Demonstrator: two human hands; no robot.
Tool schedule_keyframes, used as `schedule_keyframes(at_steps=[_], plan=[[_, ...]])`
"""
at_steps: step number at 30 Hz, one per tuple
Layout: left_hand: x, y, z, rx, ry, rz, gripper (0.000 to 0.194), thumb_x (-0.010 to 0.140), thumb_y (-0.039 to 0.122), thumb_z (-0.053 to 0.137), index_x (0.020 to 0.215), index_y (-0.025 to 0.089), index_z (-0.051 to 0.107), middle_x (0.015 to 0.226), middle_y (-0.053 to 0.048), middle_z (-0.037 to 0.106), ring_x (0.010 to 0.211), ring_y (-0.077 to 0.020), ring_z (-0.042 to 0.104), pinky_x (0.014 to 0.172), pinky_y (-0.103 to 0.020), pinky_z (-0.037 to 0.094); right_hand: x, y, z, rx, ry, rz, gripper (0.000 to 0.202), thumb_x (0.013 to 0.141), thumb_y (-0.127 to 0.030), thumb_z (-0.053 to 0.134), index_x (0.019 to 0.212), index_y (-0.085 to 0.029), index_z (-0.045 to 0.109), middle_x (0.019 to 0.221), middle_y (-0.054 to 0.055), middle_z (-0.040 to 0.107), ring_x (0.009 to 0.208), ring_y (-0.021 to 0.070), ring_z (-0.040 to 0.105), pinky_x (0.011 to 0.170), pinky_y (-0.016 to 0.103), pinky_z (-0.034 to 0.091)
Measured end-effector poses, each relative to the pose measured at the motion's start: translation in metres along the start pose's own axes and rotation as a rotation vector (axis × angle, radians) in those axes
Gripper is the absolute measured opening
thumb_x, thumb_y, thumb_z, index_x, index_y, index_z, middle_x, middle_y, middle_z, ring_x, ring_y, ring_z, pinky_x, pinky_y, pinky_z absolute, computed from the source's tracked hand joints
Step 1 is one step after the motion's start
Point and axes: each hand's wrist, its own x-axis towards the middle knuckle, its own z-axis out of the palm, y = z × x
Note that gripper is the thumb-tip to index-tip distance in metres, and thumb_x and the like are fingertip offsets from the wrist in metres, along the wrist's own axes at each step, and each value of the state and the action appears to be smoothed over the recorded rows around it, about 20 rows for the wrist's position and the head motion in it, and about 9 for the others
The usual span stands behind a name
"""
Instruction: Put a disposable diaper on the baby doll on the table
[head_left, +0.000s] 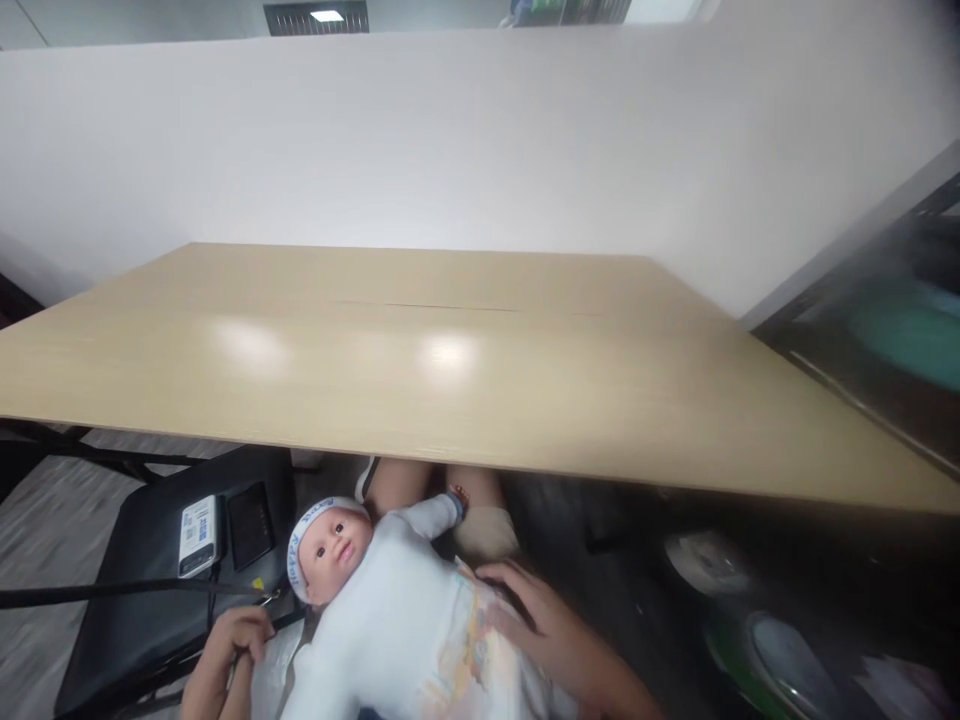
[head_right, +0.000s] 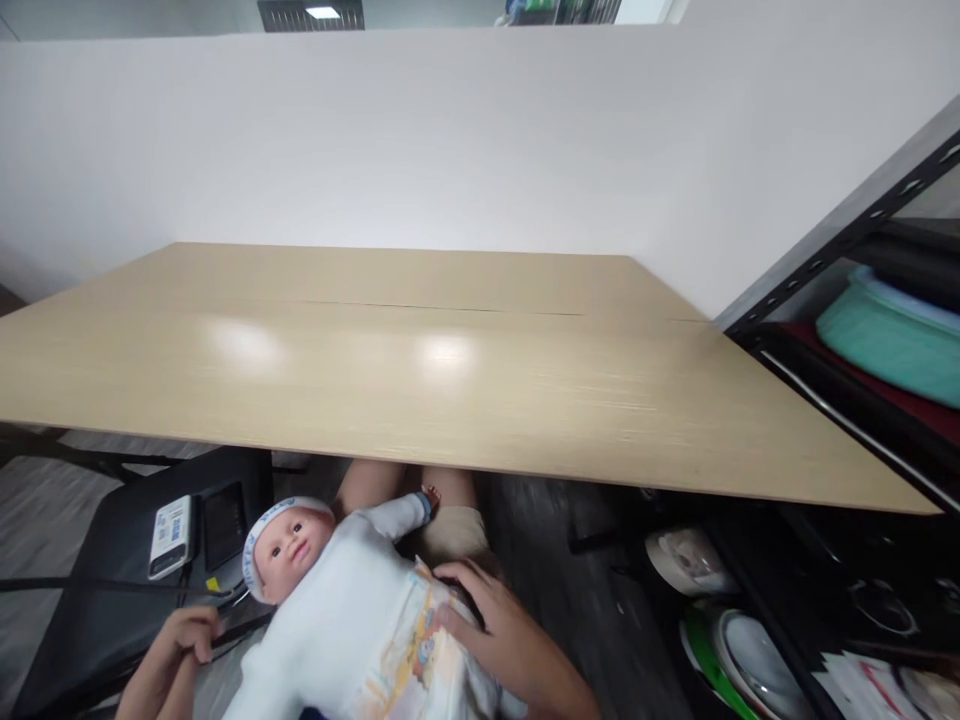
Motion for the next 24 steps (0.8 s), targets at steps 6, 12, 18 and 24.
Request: schedule_keyframes(at_steps=[6, 12, 18, 24], plan=[[0.033, 0.097, 0.012, -0.214, -0.308, 0.535, 0.035, 0.099, 0.009, 0.047, 0.123, 0.028, 0.066, 0.123, -0.008, 0.074, 0.115, -0.0273, 0.066, 0.101, -0.042, 0.055, 0.009, -0.028, -0.002, 0.054, -0.027, 0.013, 0.026, 0.105, -0.039, 0.072, 0.130, -0.035, 0.075, 0.131, 0.010, 0.075, 0.123, 0.0329, 0.071, 0.107, 0.048, 0.059], [0.073, 0.156, 0.058, -0.080, -0.656, 0.598, 0.037, 0.111, 0.038, 0.061, 0.145, 0.025, 0.056, 0.138, -0.008, 0.067, 0.126, -0.0321, 0.058, 0.111, -0.051, 0.046, 0.019, -0.033, -0.001, -0.033, 0.038, -0.018, 0.019, 0.109, -0.040, 0.065, 0.115, -0.027, 0.078, 0.114, 0.008, 0.077, 0.109, 0.0286, 0.072, 0.098, 0.041, 0.055], [0.058, 0.150, 0.077, -0.241, -0.602, 0.613, 0.019, 0.110, 0.035, 0.066, 0.125, 0.023, 0.062, 0.132, -0.003, 0.069, 0.126, -0.0258, 0.055, 0.114, -0.043, 0.036, 0.005, -0.024, -0.004, -0.013, 0.110, -0.028, 0.017, 0.108, -0.040, 0.066, 0.110, -0.024, 0.072, 0.106, 0.005, 0.073, 0.104, 0.0252, 0.069, 0.092, 0.036, 0.052], [0.051, 0.160, 0.079, -0.412, -0.568, 0.468, 0.003, 0.112, 0.026, 0.065, 0.113, 0.024, 0.065, 0.128, 0.000, 0.069, 0.119, -0.0208, 0.054, 0.107, -0.036, 0.038, 0.007, -0.007, -0.009, -0.095, 0.313, -0.091, 0.033, 0.108, -0.045, 0.065, 0.082, -0.024, 0.064, 0.085, 0.005, 0.068, 0.084, 0.0250, 0.065, 0.080, 0.039, 0.049]])
